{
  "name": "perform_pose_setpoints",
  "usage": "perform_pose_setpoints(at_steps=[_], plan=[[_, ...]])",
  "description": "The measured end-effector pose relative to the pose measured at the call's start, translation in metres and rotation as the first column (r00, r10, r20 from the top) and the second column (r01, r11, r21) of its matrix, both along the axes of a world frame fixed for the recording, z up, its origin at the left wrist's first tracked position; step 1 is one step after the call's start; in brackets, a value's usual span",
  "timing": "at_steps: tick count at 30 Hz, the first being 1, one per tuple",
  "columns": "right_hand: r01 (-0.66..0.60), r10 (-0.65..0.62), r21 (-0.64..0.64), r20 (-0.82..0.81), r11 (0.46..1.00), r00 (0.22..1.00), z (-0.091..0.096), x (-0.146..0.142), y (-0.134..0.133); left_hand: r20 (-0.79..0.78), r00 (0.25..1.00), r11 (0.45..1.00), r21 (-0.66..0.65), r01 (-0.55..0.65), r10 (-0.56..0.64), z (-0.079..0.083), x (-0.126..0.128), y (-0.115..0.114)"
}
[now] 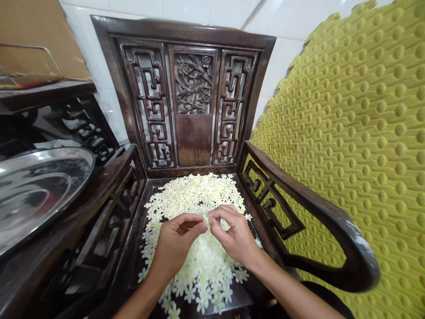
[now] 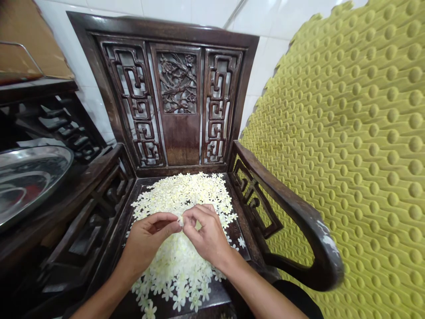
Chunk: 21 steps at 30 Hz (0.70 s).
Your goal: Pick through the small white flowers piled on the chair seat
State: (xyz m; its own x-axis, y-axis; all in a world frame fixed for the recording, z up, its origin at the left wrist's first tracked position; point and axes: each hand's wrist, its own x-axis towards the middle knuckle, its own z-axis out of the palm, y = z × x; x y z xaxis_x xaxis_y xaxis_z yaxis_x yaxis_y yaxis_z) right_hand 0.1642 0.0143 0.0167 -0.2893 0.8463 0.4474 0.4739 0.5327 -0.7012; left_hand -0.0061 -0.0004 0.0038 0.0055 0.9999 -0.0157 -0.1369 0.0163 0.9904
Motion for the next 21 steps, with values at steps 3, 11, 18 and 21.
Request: perform_pose_setpoints(at_steps=[3,11,18,21], plan=[[-0.005,0.005,0.003,-0.004,1.000,1.000,-0.0009,0.0003,0.0002,-0.006,1.000,1.000,0.014,0.010,-0.010,0.0010,-0.0007,0.0003],[-0.001,0.000,0.030,0.040,1.000,0.999,-0.0002,-0.0020,-0.0008,-0.043,0.999,0.999,0.048,0.015,-0.013,0.0039,0.0007,-0.0024],[0.094,-0.095,0.043,0.023,0.995,0.995,-0.0019,0.0012,0.0045,-0.019,0.995,0.995,0.021,-0.100,0.100,0.0020,0.0014,0.0001],[0.142,-0.142,0.006,0.051,0.990,0.989,-0.0041,0.0026,0.0070,-0.003,0.987,0.987,0.009,-0.161,0.161,0.0020,0.0007,0.0027]])
